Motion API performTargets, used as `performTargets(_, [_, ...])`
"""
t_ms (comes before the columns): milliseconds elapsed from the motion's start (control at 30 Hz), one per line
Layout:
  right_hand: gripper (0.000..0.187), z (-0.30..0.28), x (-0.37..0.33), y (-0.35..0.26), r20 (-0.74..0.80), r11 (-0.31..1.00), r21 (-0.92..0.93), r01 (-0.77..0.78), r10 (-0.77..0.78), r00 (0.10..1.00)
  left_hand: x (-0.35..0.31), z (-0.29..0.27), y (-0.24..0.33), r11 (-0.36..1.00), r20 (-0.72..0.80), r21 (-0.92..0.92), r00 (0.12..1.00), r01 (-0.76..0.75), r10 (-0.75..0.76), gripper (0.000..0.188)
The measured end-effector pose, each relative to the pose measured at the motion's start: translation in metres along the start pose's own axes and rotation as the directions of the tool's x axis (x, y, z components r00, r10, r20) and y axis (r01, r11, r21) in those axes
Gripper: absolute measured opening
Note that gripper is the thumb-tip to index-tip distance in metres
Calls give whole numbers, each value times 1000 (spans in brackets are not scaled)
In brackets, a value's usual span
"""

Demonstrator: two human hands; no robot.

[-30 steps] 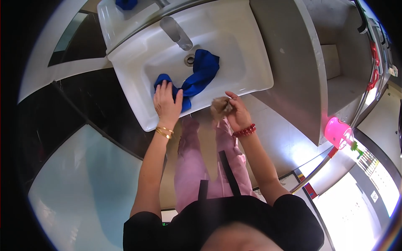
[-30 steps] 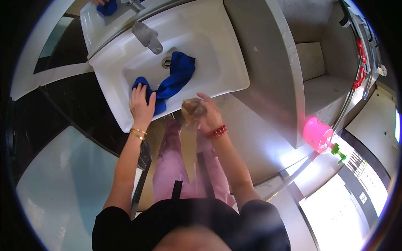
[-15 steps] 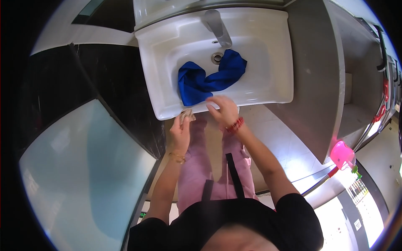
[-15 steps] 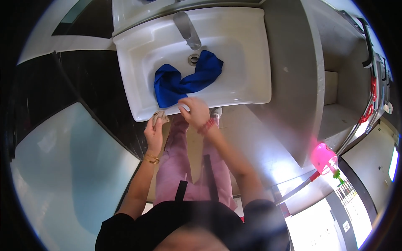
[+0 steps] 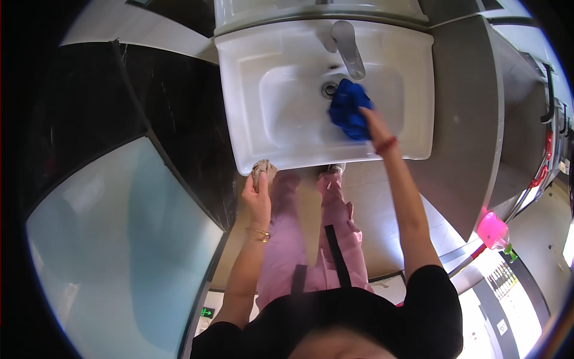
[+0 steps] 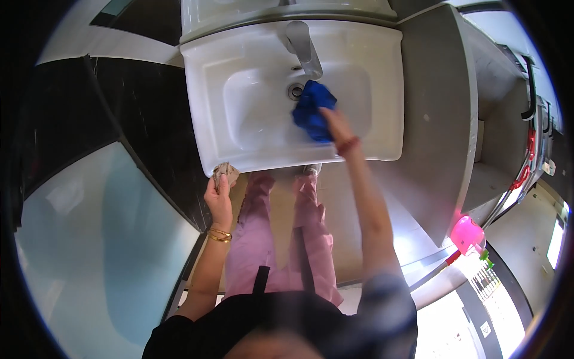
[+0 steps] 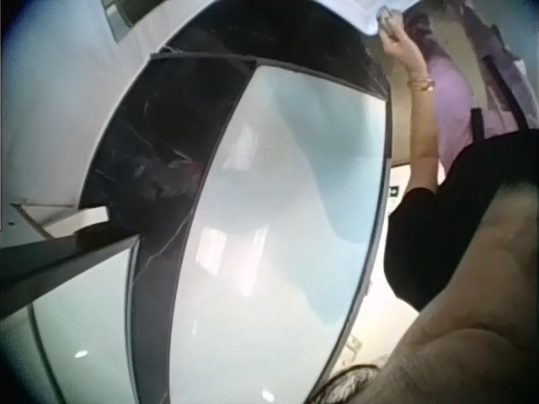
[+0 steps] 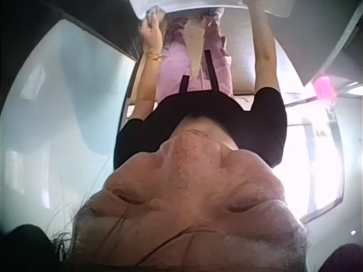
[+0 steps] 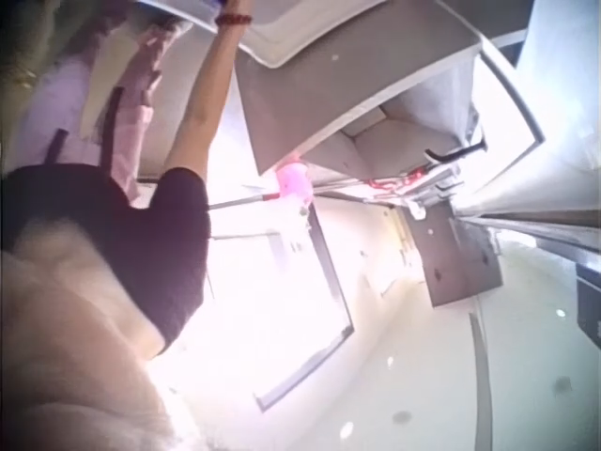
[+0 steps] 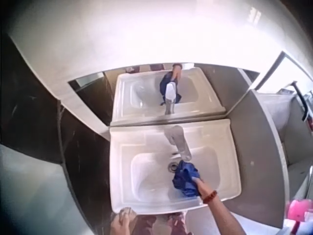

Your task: Cleaning a bathroom sink and faucet using a cleaning cloth.

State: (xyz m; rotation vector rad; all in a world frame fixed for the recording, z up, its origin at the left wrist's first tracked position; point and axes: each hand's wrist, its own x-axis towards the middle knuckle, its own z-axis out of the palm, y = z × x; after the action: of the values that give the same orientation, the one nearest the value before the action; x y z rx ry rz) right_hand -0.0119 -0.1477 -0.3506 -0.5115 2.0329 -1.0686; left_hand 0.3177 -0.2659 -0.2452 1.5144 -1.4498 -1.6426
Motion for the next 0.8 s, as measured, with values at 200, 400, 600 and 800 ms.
performTargets(200, [26,-77,-77,-103,-315,971,102,218,-176,932,42,-25,14,980,-52,133,986,-149,157,29])
performTargets(400, [32,51,11,-69,-101,927,-353,131,-176,979,80,-41,-5,588,151,584,786,-560,599,23])
performTargets(600, [26,168,62,-57,127,745,-623,238,-203,971,97,-39,-21,310,398,689,699,-655,594,28])
performTargets(800, [29,136,-10,-89,695,678,-531,508,6,719,95,-50,-34,268,391,742,722,-614,571,28])
